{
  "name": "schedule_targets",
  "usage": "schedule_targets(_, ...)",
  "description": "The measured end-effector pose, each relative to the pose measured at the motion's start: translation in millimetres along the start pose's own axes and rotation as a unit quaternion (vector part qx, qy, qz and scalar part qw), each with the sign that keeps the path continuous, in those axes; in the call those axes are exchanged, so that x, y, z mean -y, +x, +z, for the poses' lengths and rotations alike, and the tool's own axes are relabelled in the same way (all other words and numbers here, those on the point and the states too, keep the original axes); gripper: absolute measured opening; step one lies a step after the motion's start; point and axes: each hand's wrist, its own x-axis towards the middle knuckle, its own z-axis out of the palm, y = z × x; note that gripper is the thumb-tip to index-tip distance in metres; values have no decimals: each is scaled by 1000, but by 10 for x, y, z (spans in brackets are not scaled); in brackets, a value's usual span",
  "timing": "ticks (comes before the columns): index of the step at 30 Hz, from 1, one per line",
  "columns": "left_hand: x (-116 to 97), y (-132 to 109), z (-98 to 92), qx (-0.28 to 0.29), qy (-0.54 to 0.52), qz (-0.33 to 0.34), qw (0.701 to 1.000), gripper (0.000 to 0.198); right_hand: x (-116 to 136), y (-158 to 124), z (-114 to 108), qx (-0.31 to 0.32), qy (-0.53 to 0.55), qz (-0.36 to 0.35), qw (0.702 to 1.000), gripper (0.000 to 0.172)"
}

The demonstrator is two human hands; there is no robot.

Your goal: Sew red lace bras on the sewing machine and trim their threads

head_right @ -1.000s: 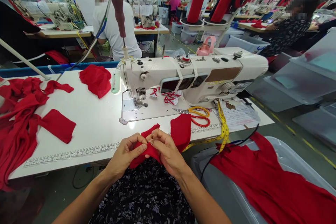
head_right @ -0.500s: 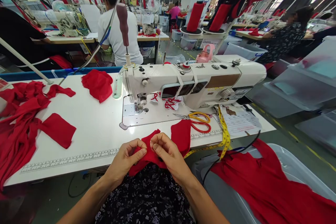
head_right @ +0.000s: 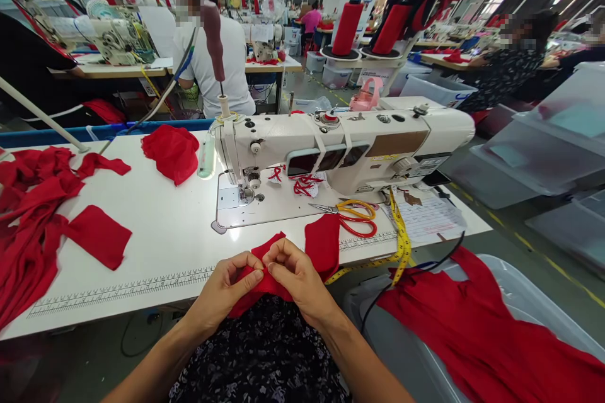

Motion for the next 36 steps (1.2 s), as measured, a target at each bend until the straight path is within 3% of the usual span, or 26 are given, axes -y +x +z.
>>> schedule_targets(6, 22, -3, -23, -7, 31, 19, 999, 26, -30, 36, 7, 12, 102, 40, 994, 26)
schedule_targets(17, 23, -12, 14, -35, -40, -31, 998, 26, -21, 27, -53, 29, -14, -21, 999, 21)
schedule_targets(29, -26, -10, 68, -62, -8, -30, 998, 25, -6, -26, -3, 28, -129, -67, 989, 21)
schedule_targets(36, 59, -8, 62, -64, 10, -23, 998, 16, -55, -29, -25, 47, -28, -33, 998, 19)
